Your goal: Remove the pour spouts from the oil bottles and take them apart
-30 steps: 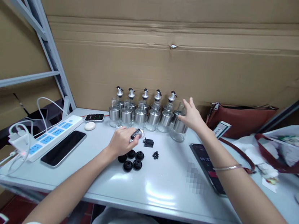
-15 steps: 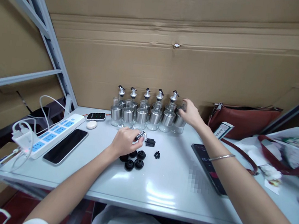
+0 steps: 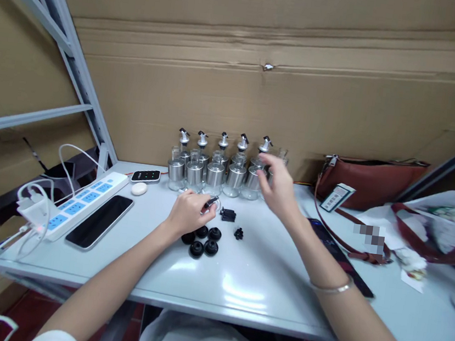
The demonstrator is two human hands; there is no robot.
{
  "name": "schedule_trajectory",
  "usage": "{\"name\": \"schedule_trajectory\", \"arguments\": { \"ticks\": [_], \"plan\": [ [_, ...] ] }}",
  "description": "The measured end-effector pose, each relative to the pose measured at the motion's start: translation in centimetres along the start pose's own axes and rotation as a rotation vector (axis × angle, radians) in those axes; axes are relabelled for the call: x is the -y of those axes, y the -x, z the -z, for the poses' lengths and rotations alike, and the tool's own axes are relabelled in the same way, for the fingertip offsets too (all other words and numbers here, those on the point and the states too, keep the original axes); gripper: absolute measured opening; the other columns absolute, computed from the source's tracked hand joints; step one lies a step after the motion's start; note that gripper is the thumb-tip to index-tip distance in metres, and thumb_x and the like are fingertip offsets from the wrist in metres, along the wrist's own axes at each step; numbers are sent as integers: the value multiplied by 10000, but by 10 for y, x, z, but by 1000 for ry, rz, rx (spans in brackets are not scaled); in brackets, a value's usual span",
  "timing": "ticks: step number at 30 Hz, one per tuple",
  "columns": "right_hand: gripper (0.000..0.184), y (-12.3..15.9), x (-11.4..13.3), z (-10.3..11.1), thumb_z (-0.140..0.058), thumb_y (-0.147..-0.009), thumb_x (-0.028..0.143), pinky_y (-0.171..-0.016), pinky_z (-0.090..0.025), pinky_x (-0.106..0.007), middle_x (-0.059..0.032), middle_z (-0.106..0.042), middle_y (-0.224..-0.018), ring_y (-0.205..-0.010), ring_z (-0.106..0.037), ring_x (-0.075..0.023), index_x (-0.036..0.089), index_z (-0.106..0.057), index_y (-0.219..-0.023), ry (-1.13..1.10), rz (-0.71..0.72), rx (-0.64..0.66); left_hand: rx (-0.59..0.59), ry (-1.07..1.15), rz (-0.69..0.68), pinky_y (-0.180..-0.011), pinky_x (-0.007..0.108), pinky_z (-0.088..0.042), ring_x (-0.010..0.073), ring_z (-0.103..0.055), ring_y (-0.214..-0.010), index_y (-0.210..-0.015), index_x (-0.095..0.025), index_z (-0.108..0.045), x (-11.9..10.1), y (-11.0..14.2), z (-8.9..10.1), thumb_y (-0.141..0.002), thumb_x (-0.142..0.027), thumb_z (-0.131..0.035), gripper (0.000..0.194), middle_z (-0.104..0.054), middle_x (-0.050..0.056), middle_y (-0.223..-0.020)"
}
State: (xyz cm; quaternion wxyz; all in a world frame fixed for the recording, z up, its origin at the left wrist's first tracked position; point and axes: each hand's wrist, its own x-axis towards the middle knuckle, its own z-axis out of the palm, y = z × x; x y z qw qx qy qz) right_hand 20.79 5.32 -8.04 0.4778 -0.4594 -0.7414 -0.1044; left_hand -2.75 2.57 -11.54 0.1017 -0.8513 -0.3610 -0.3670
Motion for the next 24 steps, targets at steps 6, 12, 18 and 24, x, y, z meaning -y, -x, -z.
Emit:
{"name": "schedule_trajectory", "arguments": {
  "ticks": [6, 12, 18, 24],
  "plan": [
    [257, 32, 55, -16, -418, -928, 205, -767, -477, -353, -86, -661, -1040, -924, -597, -212, 180, -550, -1146, -72, 343, 410, 42, 32, 5, -607, 281, -335, 118, -468, -470, -561, -180, -450, 1, 1, -2, -769, -229, -469, 214, -517, -31, -474],
    [151, 40, 56, -18, -474, -912, 229, -701, -410, -302, -29, -683, -728, -661, -603, -146, 164, -609, -904, -49, 415, 228, 103, 125, -25, -607, 274, -358, 122, -490, -495, -646, -182, -462, 0, 1, 3, -830, -303, -440, 222, -534, -34, -525],
    [159, 45, 62, -18, -510, -869, 216, -674, -365, -301, 16, -635, -581, -534, -562, -118, 180, -576, -728, 10, 292, 10, 105, 144, -13, -603, 287, -408, 154, -542, -531, -837, -183, -475, 1, 1, 1, -746, -591, -561, 427, -572, -22, -615],
    [168, 44, 67, -17, -461, -913, 210, -623, -370, -286, -26, -658, -694, -635, -563, -140, 156, -618, -930, 42, 471, 64, 142, -11, -53, -611, 305, -430, 187, -576, -561, -636, -184, -478, -3, 6, -12, -771, -289, -571, 194, -547, 6, -557]
  ]
}}
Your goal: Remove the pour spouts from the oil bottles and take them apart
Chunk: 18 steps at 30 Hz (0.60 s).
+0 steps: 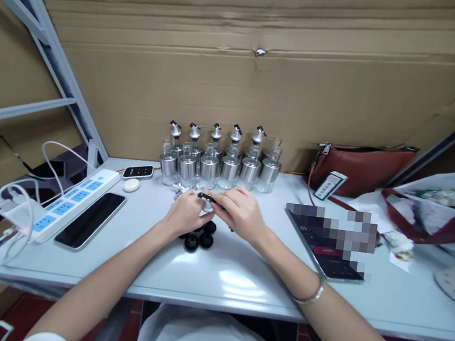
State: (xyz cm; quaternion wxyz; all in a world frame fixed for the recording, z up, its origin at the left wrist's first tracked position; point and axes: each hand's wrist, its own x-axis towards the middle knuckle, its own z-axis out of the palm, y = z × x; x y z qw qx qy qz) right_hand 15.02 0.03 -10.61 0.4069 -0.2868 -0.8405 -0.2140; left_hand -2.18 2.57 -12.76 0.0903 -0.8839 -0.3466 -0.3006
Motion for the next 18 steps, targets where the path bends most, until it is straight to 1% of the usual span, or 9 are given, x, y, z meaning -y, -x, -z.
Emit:
{"name": "schedule_trajectory", "arguments": {
  "ticks": [2, 4, 7, 9, 11, 12, 14, 18],
  "plan": [
    [170, -1, 0, 1, -462, -916, 209, -616, -372, -289, -27, -657, -693, -634, -557, -141, 149, -621, -929, 8, 46, -5, -26, 20, -4, -614, 302, -433, 188, -588, -589, -679, -176, -526, -2, 0, 1, -743, -262, -572, 117, -583, 18, -615],
    [174, -1, 1, 2, -460, -919, 213, -625, -378, -293, -28, -662, -697, -641, -561, -141, 151, -622, -932, 3, 54, -1, -44, 57, 7, -605, 296, -429, 185, -587, -597, -683, -176, -544, -5, 0, 4, -720, -289, -580, 124, -598, 24, -643],
    [196, 0, 0, 0, -437, -931, 220, -687, -395, -308, -43, -691, -785, -716, -593, -147, 166, -616, -989, -15, 26, 28, -25, 93, 79, -564, 278, -399, 152, -524, -513, -525, -181, -469, -8, -2, 8, -699, -280, -557, 218, -538, 7, -525],
    [222, 2, -1, -2, -430, -933, 227, -732, -405, -325, -74, -698, -936, -800, -605, -162, 168, -595, -1069, -17, 9, 36, 42, 161, 121, -519, 256, -363, 121, -454, -462, -470, -181, -411, -10, -3, 11, -682, -245, -533, 253, -473, -14, -457],
    [283, 4, -2, -5, -410, -932, 204, -762, -413, -342, -110, -660, -1092, -912, -595, -187, 159, -545, -1176, -19, 34, 50, 137, 282, 130, -475, 235, -321, 95, -384, -438, -459, -178, -381, -11, -3, 14, -660, -225, -521, 249, -419, -36, -432],
    [317, 5, -3, -7, -395, -929, 182, -776, -416, -350, -122, -638, -1138, -969, -581, -198, 154, -516, -1220, -24, 56, 56, 180, 349, 130, -458, 228, -302, 84, -353, -433, -459, -176, -366, -12, -4, 15, -651, -221, -517, 248, -395, -45, -429],
    [358, 6, -3, -9, -370, -919, 137, -803, -416, -364, -127, -632, -1142, -1038, -556, -211, 149, -488, -1257, -33, 92, 61, 229, 458, 140, -438, 219, -271, 71, -306, -429, -464, -174, -334, -13, -4, 18, -638, -216, -504, 247, -350, -59, -429],
    [335, 4, -1, -7, -365, -914, 116, -812, -414, -377, -112, -665, -1015, -973, -576, -209, 151, -517, -1210, -4, 114, 17, 265, 542, 140, -432, 224, -230, 64, -263, -436, -479, -172, -309, -15, -6, 26, -616, -209, -474, 217, -311, -63, -436]
  ]
}}
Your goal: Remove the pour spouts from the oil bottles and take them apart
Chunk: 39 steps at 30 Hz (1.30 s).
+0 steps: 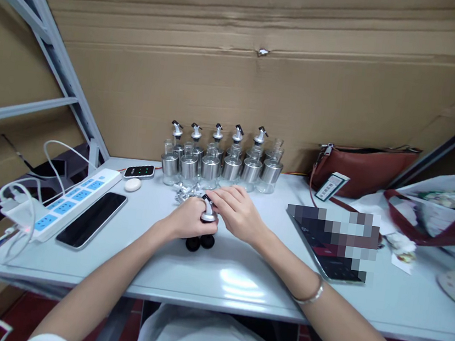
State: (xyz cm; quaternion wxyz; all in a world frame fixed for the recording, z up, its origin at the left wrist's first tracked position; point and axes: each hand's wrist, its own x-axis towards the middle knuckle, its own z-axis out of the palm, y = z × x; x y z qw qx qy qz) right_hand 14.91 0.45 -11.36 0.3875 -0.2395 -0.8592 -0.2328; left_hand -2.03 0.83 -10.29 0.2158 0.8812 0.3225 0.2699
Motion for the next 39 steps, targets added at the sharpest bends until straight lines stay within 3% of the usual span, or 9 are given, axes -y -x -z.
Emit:
{"name": "schedule_trajectory", "arguments": {
  "ticks": [12, 17, 19, 23, 26, 28, 31, 34, 39],
  "plan": [
    [266, -11, 7, 6, -413, -901, 148, -696, -453, -384, -162, -620, -898, -830, -525, -247, 54, -501, -1134, -25, 88, -85, 109, 230, 35, -419, 259, -121, 67, -170, -446, -461, -191, -222, 0, 3, 11, -531, -227, -435, 226, -192, -59, -451],
    [210, -3, -5, 7, -324, -890, 63, -641, -432, -342, -108, -576, -779, -722, -479, -205, 125, -510, -964, -119, 9, -97, 364, 485, 49, -428, 245, -141, 70, -175, -476, -493, -185, -260, -13, 9, 15, -529, -194, -426, 171, -218, -59, -479],
    [208, 1, -12, 5, -316, -899, 72, -628, -421, -324, -82, -553, -744, -689, -460, -192, 155, -506, -918, -139, -71, -73, 396, 521, 47, -436, 239, -162, 72, -189, -479, -509, -183, -282, -17, 12, 15, -541, -190, -438, 160, -234, -60, -484],
    [193, 6, -23, -1, -339, -935, 167, -662, -417, -316, -70, -552, -746, -718, -476, -193, 180, -525, -885, -130, -297, -36, 126, 187, 20, -504, 236, -280, 96, -307, -508, -549, -185, -330, -4, 11, 10, -608, -197, -463, 145, -326, -46, -520],
    [206, 9, -33, -4, -362, -931, 207, -711, -413, -315, -82, -597, -793, -772, -518, -200, 180, -548, -846, -154, -495, -10, -49, -179, -37, -648, 277, -385, 154, -458, -672, -751, -183, -442, 16, 5, 5, -647, -185, -509, 123, -498, 7, -740],
    [200, 13, -40, -3, -392, -910, 197, -693, -400, -300, -78, -625, -792, -758, -546, -199, 177, -567, -816, -163, -636, 106, -104, -264, -62, -679, 293, -416, 176, -500, -750, -885, -183, -434, 27, 3, 3, -687, -184, -524, 218, -514, 42, -885],
    [191, 20, -49, -1, -426, -883, 181, -639, -364, -275, -65, -646, -747, -688, -566, -190, 164, -601, -810, -155, -820, 369, -203, -303, -129, -709, 305, -442, 182, -523, -795, -913, -186, -408, 34, 2, 2, -760, -215, -538, 204, -495, 55, -929],
    [204, 24, -53, 0, -433, -875, 170, -626, -337, -263, -79, -665, -763, -707, -582, -194, 151, -628, -821, -150, -869, 551, -310, -359, -236, -740, 313, -447, 182, -521, -829, -889, -191, -420, 33, 2, 1, -796, -264, -575, 194, -484, 47, -925],
    [212, 24, -48, -3, -450, -873, 176, -617, -333, -247, -73, -672, -755, -689, -580, -180, 152, -655, -826, -196, -838, 629, -506, -437, -312, -686, 281, -448, 162, -486, -779, -886, -197, -447, 33, 2, -3, -801, -330, -620, 234, -434, 27, -882]
  ]
}}
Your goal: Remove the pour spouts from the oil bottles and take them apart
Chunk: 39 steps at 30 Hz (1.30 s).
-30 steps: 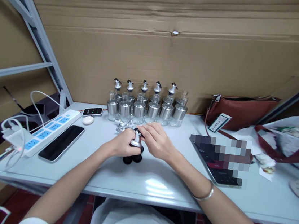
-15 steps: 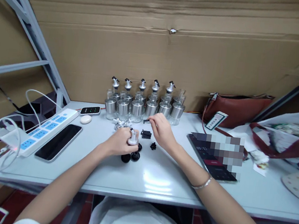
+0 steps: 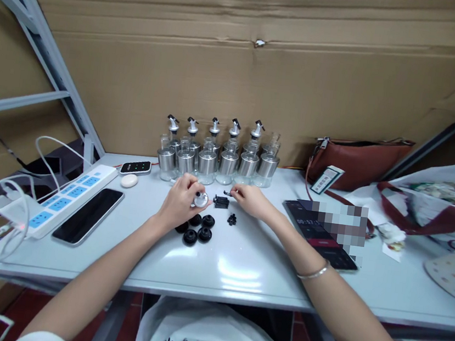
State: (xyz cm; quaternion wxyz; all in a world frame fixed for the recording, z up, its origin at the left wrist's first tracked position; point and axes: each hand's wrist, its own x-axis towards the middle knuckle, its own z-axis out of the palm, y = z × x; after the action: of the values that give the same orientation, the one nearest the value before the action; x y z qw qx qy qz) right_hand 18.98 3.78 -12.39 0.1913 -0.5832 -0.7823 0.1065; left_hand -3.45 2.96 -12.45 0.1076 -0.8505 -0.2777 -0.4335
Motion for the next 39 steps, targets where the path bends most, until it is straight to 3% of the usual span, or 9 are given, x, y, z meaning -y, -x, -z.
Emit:
{"name": "schedule_trajectory", "arguments": {
  "ticks": [6, 11, 14, 18, 24, 30, 33, 39],
  "plan": [
    [273, 0, 2, -6, -396, -910, 206, -629, -343, -255, -85, -669, -771, -686, -568, -178, 143, -647, -822, -33, 107, 91, 2, 12, -55, -640, 269, -413, 156, -496, -721, -917, -196, -421, 2, 1, -3, -832, -368, -586, 253, -475, 8, -816],
    [242, 3, 7, 2, -426, -894, 247, -639, -347, -262, -63, -652, -763, -685, -554, -172, 148, -646, -875, -150, 71, -1, 5, 24, -95, -663, 277, -381, 154, -516, -735, -948, -203, -402, -1, 2, -4, -841, -413, -570, 289, -519, 20, -865],
    [268, 7, 20, 5, -426, -888, 312, -619, -350, -260, -24, -588, -673, -624, -503, -146, 146, -628, -831, -375, 114, 27, -13, 92, -98, -703, 298, -389, 159, -525, -779, -970, -213, -349, -2, 3, -7, -848, -405, -565, 314, -519, 33, -918],
    [379, 14, 46, -3, -406, -879, 479, -658, -383, -258, -27, -562, -781, -717, -485, -140, 160, -603, -821, -779, 245, 151, -20, 298, -14, -764, 333, -428, 171, -507, -905, -989, -232, -270, -2, 6, -12, -853, -383, -558, 353, -436, 61, -1016],
    [388, 21, 65, -18, -497, -807, 549, -620, -407, -240, -13, -533, -762, -683, -457, -117, 173, -595, -806, -1220, 74, 225, -17, 417, 75, -762, 321, -449, 162, -482, -931, -1014, -245, -243, 0, 10, -17, -852, -342, -555, 365, -363, 70, -1063],
    [369, 19, 62, -9, -540, -784, 534, -610, -388, -241, -9, -582, -714, -661, -510, -113, 168, -584, -764, -1234, 27, 97, 46, 334, 45, -845, 358, -430, 202, -468, -1037, -1089, -212, -323, -1, 6, -8, -880, -380, -497, 320, -419, 89, -1070],
    [363, 18, 59, -3, -534, -786, 528, -590, -380, -245, 2, -570, -648, -623, -512, -112, 169, -575, -753, -1181, 22, 43, 53, 263, 89, -827, 347, -426, 191, -506, -965, -1052, -198, -417, -2, 3, -2, -932, -348, -390, 194, -489, 77, -1005],
    [295, 17, 56, 0, -580, -758, 452, -626, -408, -250, -4, -595, -740, -677, -538, -113, 171, -598, -845, -1152, 50, -42, 24, 247, 167, -799, 313, -441, 169, -535, -891, -1076, -183, -474, -7, 0, 1, -933, -332, -400, 220, -547, 70, -990]
  ]
}}
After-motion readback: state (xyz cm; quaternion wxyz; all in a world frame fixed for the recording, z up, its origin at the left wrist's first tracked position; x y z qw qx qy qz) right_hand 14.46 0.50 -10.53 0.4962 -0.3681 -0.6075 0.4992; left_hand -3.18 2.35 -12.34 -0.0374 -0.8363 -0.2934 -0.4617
